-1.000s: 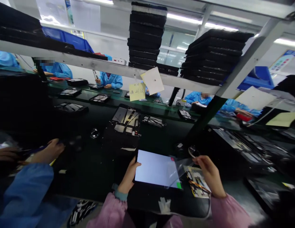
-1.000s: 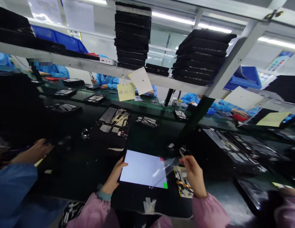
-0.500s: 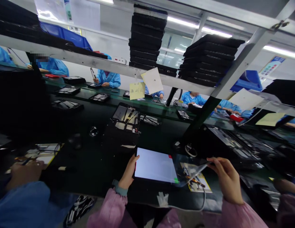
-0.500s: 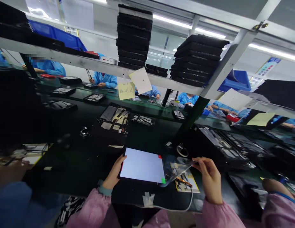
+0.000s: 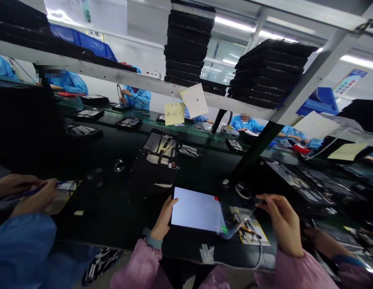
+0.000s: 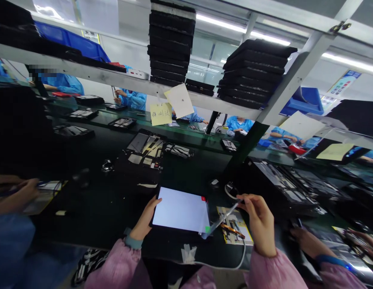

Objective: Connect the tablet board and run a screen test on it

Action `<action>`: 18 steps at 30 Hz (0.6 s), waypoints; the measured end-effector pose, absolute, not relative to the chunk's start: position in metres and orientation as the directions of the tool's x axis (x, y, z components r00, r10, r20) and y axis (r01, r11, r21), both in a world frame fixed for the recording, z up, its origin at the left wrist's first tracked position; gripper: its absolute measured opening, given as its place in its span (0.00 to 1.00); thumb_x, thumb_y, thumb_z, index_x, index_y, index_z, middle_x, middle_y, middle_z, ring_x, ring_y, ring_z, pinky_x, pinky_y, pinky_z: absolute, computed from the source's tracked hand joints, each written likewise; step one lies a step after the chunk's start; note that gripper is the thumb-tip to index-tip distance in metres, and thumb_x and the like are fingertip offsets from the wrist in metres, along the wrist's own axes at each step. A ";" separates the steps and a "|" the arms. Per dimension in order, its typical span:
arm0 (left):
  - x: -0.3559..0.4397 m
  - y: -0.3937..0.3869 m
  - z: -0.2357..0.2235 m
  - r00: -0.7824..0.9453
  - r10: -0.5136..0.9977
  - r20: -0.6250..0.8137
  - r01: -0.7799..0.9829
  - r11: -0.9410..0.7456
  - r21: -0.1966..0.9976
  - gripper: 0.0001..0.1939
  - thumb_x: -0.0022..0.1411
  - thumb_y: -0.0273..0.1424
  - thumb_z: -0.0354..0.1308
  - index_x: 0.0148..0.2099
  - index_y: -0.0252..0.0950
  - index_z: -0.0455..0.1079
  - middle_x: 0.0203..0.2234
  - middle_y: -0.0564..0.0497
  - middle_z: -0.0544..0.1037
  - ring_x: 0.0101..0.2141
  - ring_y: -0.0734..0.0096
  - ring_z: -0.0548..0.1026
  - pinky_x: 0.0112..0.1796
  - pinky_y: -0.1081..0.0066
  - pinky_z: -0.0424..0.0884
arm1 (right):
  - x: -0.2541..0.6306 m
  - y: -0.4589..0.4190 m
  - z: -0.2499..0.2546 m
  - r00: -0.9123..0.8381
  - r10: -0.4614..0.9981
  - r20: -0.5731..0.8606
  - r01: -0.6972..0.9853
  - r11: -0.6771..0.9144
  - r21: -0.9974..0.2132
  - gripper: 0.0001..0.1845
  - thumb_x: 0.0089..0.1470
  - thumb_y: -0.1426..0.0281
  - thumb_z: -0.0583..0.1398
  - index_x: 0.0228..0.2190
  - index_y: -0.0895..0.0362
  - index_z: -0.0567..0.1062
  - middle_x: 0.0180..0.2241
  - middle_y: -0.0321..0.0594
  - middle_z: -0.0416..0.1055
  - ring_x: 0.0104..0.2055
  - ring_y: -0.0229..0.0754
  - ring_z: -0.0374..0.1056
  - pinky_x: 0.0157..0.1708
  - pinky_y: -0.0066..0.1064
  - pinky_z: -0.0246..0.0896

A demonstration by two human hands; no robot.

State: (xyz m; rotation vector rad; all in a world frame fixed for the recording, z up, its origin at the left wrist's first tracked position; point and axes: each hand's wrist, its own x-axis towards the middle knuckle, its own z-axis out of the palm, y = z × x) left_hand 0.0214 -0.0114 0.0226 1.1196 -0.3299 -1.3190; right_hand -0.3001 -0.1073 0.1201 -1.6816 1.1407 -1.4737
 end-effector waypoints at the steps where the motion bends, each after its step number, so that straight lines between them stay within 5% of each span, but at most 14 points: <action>1: 0.022 -0.011 0.022 0.290 -0.877 -0.382 0.598 -0.146 0.788 0.31 0.54 0.40 0.60 0.60 0.42 0.61 0.50 0.45 0.74 0.44 0.64 0.76 0.45 0.66 0.71 | -0.298 -0.107 0.121 0.007 -0.897 0.441 -0.206 -0.433 -0.877 0.22 0.52 0.54 0.61 0.35 0.61 0.68 0.38 0.45 0.69 0.40 0.37 0.70 0.37 0.24 0.73; 9: 0.020 -0.010 0.027 0.311 -0.845 -0.434 0.607 -0.175 0.775 0.33 0.52 0.40 0.61 0.60 0.42 0.61 0.51 0.45 0.73 0.46 0.60 0.75 0.47 0.63 0.71 | -0.272 -0.104 0.123 0.066 -0.908 0.414 -0.177 -0.419 -0.891 0.21 0.53 0.54 0.60 0.34 0.61 0.68 0.39 0.45 0.69 0.38 0.37 0.70 0.38 0.26 0.73; 12: 0.020 -0.009 0.028 0.319 -0.841 -0.437 0.612 -0.169 0.773 0.33 0.52 0.42 0.62 0.60 0.42 0.61 0.54 0.45 0.70 0.50 0.59 0.73 0.49 0.63 0.70 | -0.244 -0.108 0.109 0.251 -0.892 0.376 -0.183 -0.425 -0.886 0.20 0.55 0.55 0.58 0.38 0.60 0.68 0.41 0.45 0.69 0.40 0.37 0.70 0.38 0.28 0.73; 15: 0.021 -0.010 0.025 0.322 -0.833 -0.450 0.626 -0.169 0.761 0.34 0.52 0.45 0.61 0.60 0.42 0.61 0.56 0.45 0.68 0.53 0.59 0.71 0.51 0.63 0.70 | -0.205 -0.112 0.079 0.414 -0.817 0.402 -0.323 -0.544 -0.774 0.21 0.57 0.58 0.56 0.47 0.58 0.66 0.47 0.47 0.65 0.48 0.40 0.67 0.43 0.31 0.72; 18: 0.021 -0.011 0.020 0.341 -0.826 -0.448 0.639 -0.146 0.755 0.33 0.54 0.47 0.60 0.59 0.39 0.63 0.54 0.45 0.71 0.53 0.62 0.71 0.51 0.65 0.69 | -0.169 -0.102 0.045 0.488 -0.744 0.456 -0.496 -0.666 -0.557 0.15 0.58 0.65 0.54 0.45 0.59 0.69 0.45 0.47 0.66 0.48 0.43 0.65 0.50 0.41 0.67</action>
